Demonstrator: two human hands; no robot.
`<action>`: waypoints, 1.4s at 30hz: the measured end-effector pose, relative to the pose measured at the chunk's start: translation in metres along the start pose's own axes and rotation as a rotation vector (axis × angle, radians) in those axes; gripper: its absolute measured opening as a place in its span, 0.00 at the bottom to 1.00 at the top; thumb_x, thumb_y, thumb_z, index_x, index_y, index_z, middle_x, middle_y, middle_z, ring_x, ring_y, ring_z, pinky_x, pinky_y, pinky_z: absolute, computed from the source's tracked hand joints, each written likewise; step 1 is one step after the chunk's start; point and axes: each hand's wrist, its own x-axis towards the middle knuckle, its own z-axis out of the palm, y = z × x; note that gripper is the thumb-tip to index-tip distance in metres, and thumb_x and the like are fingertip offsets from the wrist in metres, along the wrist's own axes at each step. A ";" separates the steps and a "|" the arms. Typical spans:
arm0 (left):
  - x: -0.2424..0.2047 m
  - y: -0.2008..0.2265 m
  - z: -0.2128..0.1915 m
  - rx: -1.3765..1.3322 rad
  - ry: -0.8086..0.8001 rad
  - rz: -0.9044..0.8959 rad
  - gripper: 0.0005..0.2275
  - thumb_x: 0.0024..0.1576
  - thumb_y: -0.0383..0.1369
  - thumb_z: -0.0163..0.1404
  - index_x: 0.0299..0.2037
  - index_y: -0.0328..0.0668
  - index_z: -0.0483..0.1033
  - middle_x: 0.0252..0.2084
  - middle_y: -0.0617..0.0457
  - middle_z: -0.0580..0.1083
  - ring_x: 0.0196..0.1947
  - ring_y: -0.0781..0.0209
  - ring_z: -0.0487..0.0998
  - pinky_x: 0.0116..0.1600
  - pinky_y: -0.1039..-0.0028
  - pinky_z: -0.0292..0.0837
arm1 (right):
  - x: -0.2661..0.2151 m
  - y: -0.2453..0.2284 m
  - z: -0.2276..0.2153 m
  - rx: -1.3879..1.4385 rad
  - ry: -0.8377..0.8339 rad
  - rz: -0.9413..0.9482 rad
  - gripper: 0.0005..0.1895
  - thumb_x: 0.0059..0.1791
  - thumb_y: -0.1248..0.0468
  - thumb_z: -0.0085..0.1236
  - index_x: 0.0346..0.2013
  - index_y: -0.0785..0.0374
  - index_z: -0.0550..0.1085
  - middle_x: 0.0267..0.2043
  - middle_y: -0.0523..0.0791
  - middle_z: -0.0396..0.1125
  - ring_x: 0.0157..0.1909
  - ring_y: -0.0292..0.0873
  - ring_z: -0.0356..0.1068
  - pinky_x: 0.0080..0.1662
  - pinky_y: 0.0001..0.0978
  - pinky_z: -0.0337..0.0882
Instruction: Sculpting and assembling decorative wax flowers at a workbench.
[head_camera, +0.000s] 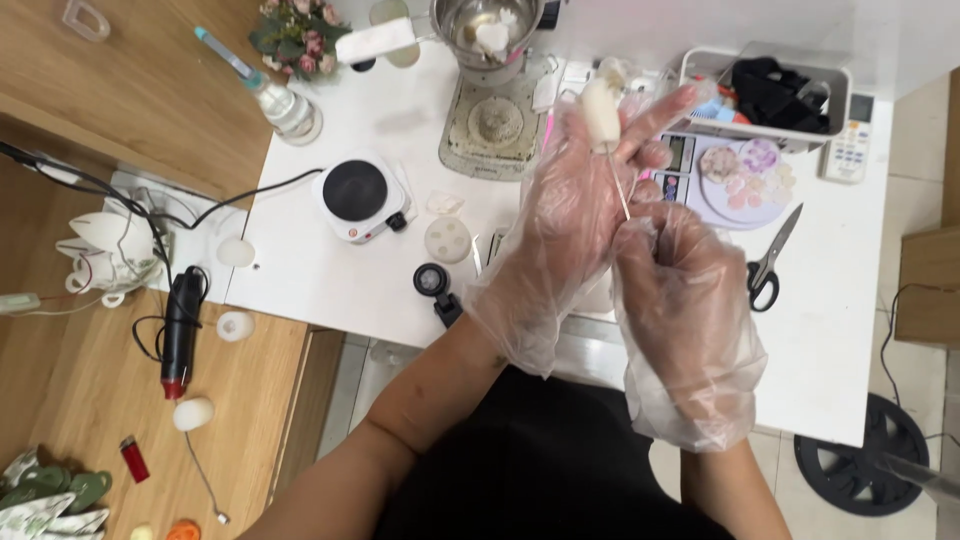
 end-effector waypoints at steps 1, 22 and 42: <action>0.001 0.001 0.006 -0.003 0.006 -0.001 0.31 0.78 0.57 0.22 0.66 0.30 0.57 0.61 0.38 0.69 0.32 0.68 0.65 0.42 0.78 0.73 | -0.001 -0.001 0.000 -0.001 -0.004 0.006 0.07 0.55 0.67 0.54 0.42 0.69 0.78 0.24 0.43 0.71 0.24 0.31 0.66 0.29 0.27 0.66; -0.005 0.003 0.026 0.196 0.168 -0.102 0.28 0.70 0.56 0.24 0.57 0.35 0.59 0.60 0.49 0.70 0.38 0.66 0.65 0.43 0.78 0.72 | -0.001 -0.008 0.000 -0.029 -0.005 0.027 0.07 0.55 0.67 0.55 0.38 0.69 0.77 0.26 0.42 0.72 0.27 0.31 0.69 0.33 0.26 0.68; -0.005 -0.034 -0.003 0.312 -0.050 0.182 0.18 0.75 0.41 0.46 0.63 0.35 0.60 0.52 0.47 0.72 0.36 0.68 0.74 0.39 0.77 0.76 | -0.006 0.055 0.018 0.610 0.136 0.017 0.13 0.58 0.63 0.59 0.53 0.68 0.74 0.38 0.40 0.69 0.35 0.31 0.65 0.39 0.21 0.68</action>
